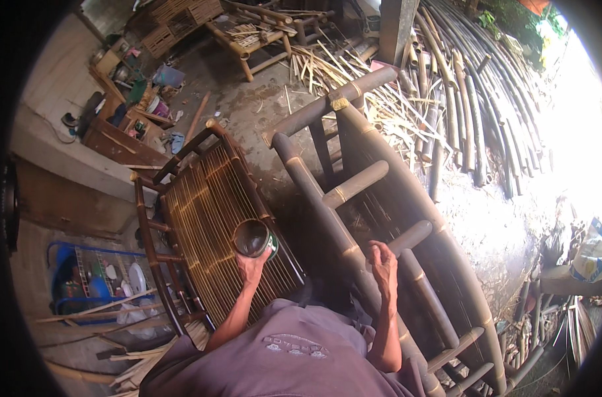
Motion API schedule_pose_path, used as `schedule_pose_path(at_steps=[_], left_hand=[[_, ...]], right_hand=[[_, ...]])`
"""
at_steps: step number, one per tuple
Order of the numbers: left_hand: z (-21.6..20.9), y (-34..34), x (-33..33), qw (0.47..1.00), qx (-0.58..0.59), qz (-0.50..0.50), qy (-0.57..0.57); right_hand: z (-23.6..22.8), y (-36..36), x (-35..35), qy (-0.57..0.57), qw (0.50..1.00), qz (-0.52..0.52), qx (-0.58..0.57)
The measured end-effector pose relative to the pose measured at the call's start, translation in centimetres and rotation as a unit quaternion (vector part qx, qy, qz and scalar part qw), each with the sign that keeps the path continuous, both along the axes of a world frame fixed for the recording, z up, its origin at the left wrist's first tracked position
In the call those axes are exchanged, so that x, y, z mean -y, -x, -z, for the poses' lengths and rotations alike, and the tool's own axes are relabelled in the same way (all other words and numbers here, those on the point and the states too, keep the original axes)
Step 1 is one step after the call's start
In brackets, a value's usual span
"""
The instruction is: The person prepares a varnish mixture by pouring liquid from a bottle into a can and stirring it. They then apply the varnish to a bamboo chair using a brush, covering the frame and legs.
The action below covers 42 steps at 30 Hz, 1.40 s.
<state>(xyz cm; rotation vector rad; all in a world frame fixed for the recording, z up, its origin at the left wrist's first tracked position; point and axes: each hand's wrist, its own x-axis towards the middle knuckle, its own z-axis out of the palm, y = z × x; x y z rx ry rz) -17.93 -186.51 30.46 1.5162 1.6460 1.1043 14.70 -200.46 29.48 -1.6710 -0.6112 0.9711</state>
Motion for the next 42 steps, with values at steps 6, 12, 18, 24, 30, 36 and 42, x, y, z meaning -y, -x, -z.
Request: schedule_pose_path(at_steps=[6, 12, 18, 24, 30, 36, 42], left_hand=[[2.0, -0.7, -10.5, 0.999, -0.002, 0.033, -0.015], [0.9, 0.1, -18.3, 0.997, -0.070, -0.010, 0.013], [-1.3, -0.4, -27.5, 0.998, -0.051, 0.026, 0.036], [-0.9, 1.5, -35.8, 0.999, -0.022, 0.031, 0.023], [1.1, 1.8, -46.9, 0.997, -0.032, 0.069, 0.019], [3.2, 3.0, -59.5, 0.982, -0.048, 0.179, -0.026], [-1.0, 2.2, -70.3, 0.955, -0.010, 0.296, 0.008]], right_hand=[[1.3, -1.9, -7.7, 0.010, 0.997, 0.053, 0.052], [1.3, -2.8, -21.0, -0.043, 0.990, 0.065, 0.119], [-1.5, -4.6, -35.9, -0.086, 0.963, 0.101, 0.234], [-2.1, -6.1, -48.6, -0.062, 0.905, 0.072, 0.415], [3.8, -10.0, -57.1, 0.133, 0.830, 0.039, 0.540], [6.6, -10.6, -58.2, 0.292, 0.801, 0.067, 0.518], [6.3, -8.5, -59.2, 0.356, 0.787, 0.131, 0.487]])
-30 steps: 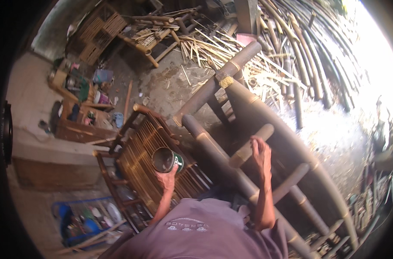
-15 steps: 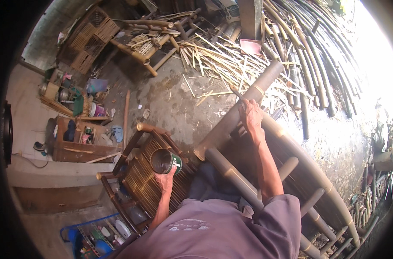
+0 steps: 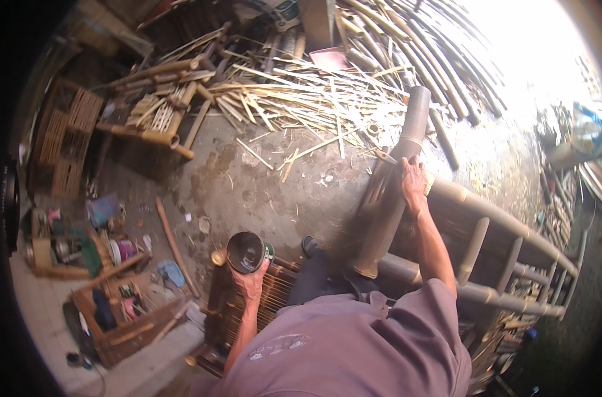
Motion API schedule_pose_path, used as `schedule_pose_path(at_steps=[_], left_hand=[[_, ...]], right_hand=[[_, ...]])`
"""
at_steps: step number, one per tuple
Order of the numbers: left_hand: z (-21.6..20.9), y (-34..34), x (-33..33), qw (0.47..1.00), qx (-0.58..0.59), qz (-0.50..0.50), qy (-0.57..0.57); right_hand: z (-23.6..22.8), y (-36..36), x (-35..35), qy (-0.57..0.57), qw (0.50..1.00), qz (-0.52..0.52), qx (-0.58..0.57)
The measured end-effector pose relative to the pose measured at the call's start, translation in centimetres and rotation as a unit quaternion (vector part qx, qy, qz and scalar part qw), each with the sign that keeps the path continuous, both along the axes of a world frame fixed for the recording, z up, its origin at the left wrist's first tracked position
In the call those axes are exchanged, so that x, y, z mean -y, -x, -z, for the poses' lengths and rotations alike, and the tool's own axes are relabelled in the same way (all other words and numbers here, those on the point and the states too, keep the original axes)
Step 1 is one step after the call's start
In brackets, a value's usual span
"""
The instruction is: The person prepares a varnish mixture by pouring liquid from a bottle into a can and stirring it. They then apply the varnish to a bamboo chair using a brush, covering the frame and legs.
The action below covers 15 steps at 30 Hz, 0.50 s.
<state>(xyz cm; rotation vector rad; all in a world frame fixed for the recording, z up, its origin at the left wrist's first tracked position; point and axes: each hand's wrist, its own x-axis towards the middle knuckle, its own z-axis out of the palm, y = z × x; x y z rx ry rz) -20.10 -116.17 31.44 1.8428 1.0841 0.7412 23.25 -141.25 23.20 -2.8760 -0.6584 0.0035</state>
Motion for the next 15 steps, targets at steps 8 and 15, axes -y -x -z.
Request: schedule_pose_path(at_steps=[8, 15], left_hand=[[-0.1, -4.8, -10.1, 0.994, -0.032, 0.109, -0.008], [0.9, -15.3, -15.2, 0.978, 0.011, 0.203, 0.049]], right_hand=[[-8.4, 1.0, 3.3, -0.338, 0.932, 0.128, 0.031], [-13.6, 3.7, 2.3, -0.866, 0.404, 0.294, 0.013]])
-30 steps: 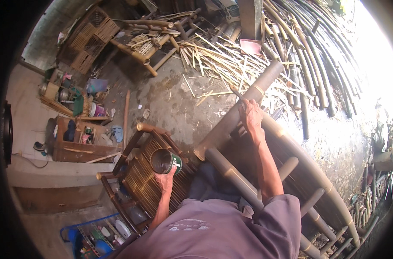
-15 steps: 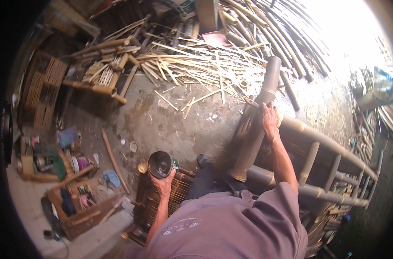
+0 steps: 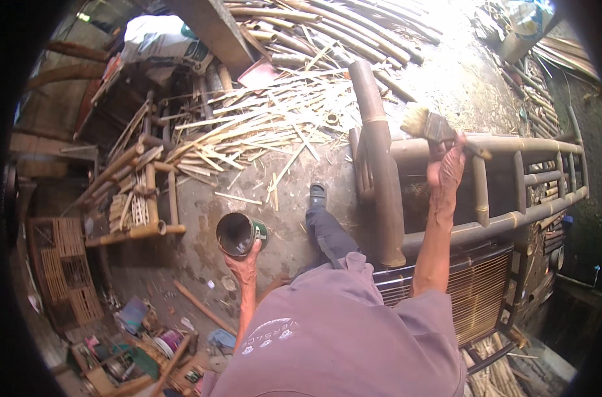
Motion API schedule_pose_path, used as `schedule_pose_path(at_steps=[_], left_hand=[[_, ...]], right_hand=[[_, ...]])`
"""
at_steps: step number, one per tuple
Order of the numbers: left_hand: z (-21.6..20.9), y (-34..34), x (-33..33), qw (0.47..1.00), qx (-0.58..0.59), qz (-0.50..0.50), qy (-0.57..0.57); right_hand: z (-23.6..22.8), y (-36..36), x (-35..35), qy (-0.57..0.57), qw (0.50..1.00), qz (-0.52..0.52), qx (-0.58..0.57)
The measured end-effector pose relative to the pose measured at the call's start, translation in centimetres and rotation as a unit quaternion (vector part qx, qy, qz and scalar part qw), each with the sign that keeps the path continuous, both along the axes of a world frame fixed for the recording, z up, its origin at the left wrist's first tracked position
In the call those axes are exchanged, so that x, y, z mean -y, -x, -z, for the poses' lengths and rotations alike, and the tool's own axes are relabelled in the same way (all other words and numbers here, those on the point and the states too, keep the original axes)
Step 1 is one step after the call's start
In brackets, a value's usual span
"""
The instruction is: The person prepares a varnish mixture by pouring liquid from a bottle into a can and stirring it. They then apply the varnish to a bamboo chair using a brush, covering the frame and legs.
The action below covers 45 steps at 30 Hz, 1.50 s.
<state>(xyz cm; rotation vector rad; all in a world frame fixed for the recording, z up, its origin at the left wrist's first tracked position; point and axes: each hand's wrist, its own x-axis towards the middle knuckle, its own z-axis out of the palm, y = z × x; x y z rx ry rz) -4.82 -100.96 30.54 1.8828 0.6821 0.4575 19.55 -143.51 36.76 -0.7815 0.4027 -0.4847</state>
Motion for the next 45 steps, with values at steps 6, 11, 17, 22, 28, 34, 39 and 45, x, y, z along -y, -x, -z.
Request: schedule_pose_path(at_steps=[6, 11, 17, 22, 28, 34, 39, 45], left_hand=[[-1.0, -10.9, -3.1, 0.991, 0.058, 0.112, -0.049], [-0.6, -19.2, -5.0, 0.976, 0.040, 0.172, -0.127], [-2.0, -28.8, -5.8, 0.951, 0.038, 0.256, -0.167], [-1.8, -36.4, -6.5, 0.919, 0.043, 0.347, -0.179], [-0.2, -45.0, -8.2, 0.863, 0.050, 0.464, -0.196], [-0.8, -51.7, -9.8, 0.802, 0.133, 0.544, -0.206], [-1.5, -55.2, -11.1, 0.794, 0.113, 0.580, -0.141], [-1.4, -57.7, -11.7, 0.759, 0.074, 0.634, -0.130]], right_hand=[[6.5, -2.0, -7.4, -0.161, 0.979, -0.113, -0.059], [3.5, -6.7, -16.4, -0.230, 0.955, -0.180, -0.049], [-1.6, -10.7, -22.1, 0.171, 0.936, -0.284, -0.117], [-7.2, -14.2, -25.7, 0.334, 0.898, -0.271, -0.095], [-6.7, -19.4, -30.6, 0.448, 0.843, -0.272, -0.121], [-4.1, -23.0, -34.5, 0.467, 0.850, -0.191, -0.153], [-3.5, -25.3, -36.9, 0.498, 0.806, -0.195, -0.253], [-1.1, -26.6, -39.1, 0.533, 0.794, -0.119, -0.268]])
